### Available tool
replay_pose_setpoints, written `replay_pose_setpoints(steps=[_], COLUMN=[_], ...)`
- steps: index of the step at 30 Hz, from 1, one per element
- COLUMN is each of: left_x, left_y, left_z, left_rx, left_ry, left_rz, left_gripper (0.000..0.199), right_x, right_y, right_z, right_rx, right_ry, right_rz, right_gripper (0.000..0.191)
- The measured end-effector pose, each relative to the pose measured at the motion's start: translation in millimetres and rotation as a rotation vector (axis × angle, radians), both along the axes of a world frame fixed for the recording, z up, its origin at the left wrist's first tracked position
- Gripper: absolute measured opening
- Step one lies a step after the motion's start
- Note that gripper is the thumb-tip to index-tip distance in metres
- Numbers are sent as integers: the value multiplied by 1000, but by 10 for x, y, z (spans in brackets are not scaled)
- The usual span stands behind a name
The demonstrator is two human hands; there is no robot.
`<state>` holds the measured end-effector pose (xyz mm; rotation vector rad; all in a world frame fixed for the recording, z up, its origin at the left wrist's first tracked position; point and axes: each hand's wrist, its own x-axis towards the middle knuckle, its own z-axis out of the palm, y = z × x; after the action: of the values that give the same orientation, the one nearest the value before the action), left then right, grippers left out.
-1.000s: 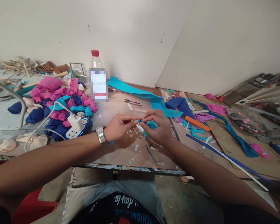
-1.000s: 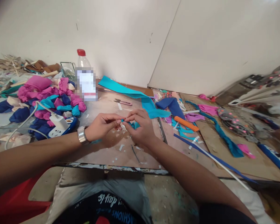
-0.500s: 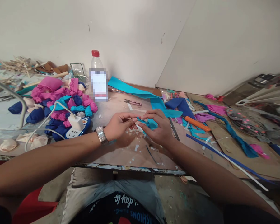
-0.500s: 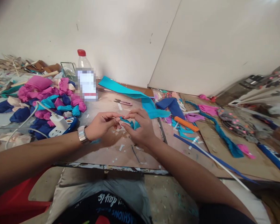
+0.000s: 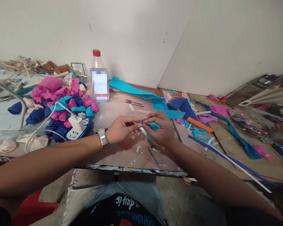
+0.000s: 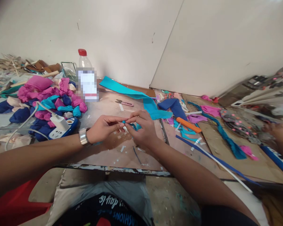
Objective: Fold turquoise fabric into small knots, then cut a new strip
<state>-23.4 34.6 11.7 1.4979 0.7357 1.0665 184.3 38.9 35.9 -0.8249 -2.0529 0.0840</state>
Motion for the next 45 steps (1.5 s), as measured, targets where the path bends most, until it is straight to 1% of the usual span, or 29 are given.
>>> replay_pose_setpoints(steps=[5, 12, 18, 23, 28, 35, 41, 45], left_x=[-11, -23, -34, -44, -51, -38, -13, -19], left_y=[11, -4, 15, 43, 68, 48, 18, 13], left_z=[-5, -14, -8, -6, -16, 15, 18, 6], left_rx=[64, 185, 247, 230, 234, 254, 212, 213], left_ry=[29, 171, 185, 138, 144, 160, 161, 170], left_rz=[6, -12, -18, -26, 8, -29, 54, 54], left_gripper=[39, 46, 39, 36, 32, 32, 33, 35], right_x=[2, 12, 20, 36, 34, 13, 12, -3], right_y=[12, 24, 35, 61, 82, 64, 44, 38], right_z=[-14, -24, -32, -37, -43, -37, -36, -37], right_rx=[11, 15, 9, -1, -27, -6, 5, -6], right_ry=[19, 2, 6, 21, 28, 33, 29, 33], right_rz=[20, 10, 3, 25, 78, 67, 48, 38], right_gripper=[5, 7, 10, 7, 8, 9, 11, 10])
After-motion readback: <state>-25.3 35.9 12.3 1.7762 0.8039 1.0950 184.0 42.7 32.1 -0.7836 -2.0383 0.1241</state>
